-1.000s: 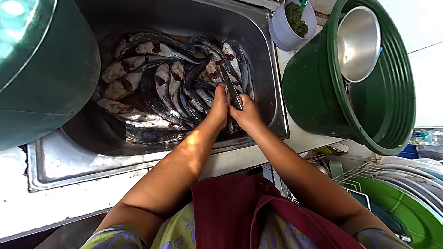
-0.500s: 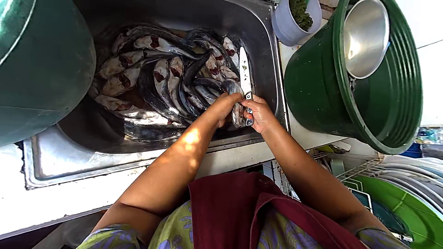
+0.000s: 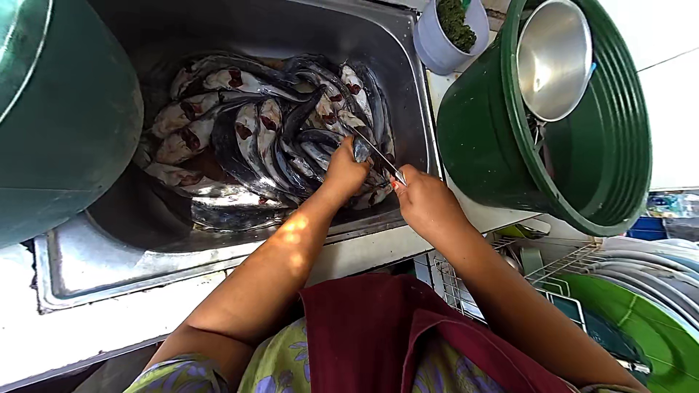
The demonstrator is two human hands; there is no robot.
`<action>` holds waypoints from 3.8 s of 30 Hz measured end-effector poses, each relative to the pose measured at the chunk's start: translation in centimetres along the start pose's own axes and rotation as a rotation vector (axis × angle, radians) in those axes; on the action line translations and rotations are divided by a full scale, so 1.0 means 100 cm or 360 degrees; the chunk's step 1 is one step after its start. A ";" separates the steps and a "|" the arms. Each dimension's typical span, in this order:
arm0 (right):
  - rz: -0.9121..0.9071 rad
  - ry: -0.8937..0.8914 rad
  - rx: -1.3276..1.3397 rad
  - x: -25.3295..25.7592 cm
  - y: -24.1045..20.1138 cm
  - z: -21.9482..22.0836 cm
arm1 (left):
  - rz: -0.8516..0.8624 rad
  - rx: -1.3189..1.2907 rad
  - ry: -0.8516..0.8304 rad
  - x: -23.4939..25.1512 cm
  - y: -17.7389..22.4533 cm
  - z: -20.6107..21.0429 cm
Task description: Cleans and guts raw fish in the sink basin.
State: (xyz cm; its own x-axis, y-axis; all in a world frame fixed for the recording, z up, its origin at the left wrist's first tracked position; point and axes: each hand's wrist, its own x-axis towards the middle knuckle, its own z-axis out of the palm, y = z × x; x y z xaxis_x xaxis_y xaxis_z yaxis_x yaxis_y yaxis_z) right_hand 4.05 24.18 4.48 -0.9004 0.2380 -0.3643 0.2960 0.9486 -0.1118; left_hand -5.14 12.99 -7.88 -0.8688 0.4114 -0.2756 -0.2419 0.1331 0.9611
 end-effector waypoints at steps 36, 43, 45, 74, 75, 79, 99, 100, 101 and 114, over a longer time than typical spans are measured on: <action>0.0225 -0.0286 -0.0225 0.016 -0.033 -0.004 | 0.0057 0.0045 -0.0003 -0.004 0.006 -0.008; 0.0113 -0.0247 -0.0075 0.040 -0.042 -0.012 | 0.0137 -0.0017 -0.0054 -0.002 0.003 -0.004; 0.0029 -0.0173 0.0132 0.022 -0.019 -0.010 | 0.0156 -0.0216 -0.0040 -0.003 0.004 -0.005; 0.0258 -0.0175 0.0608 0.032 -0.016 -0.002 | 0.0108 -0.0641 -0.0283 -0.009 0.003 -0.001; 0.0245 -0.0177 0.0571 0.023 -0.011 -0.001 | 0.0092 -0.0644 -0.0268 -0.009 0.003 -0.002; 0.0243 -0.0193 0.0381 -0.002 0.003 0.002 | 0.0098 -0.0538 -0.0285 -0.008 0.002 -0.002; 0.0363 -0.0279 0.0421 0.037 -0.023 -0.002 | 0.0243 -0.0126 -0.0279 -0.005 -0.007 0.002; 0.0346 -0.0284 0.0503 0.045 -0.022 0.001 | 0.0235 -0.0145 -0.0263 -0.005 -0.008 0.002; 0.0310 -0.0265 0.0681 0.050 -0.017 0.006 | 0.0218 -0.0196 -0.0241 -0.005 -0.008 0.001; 0.0354 -0.0161 0.2314 -0.003 0.087 0.064 | 0.0126 -0.0865 0.0238 -0.051 0.144 -0.065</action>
State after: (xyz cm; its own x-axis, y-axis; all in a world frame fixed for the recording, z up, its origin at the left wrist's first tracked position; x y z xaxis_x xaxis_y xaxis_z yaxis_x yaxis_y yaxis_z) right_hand 8.92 30.99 -2.26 -0.7869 0.2743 -0.5527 0.5302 -0.1575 -0.8331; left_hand -6.99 6.94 7.51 -0.9354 0.2641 -0.2352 -0.3270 -0.3922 0.8598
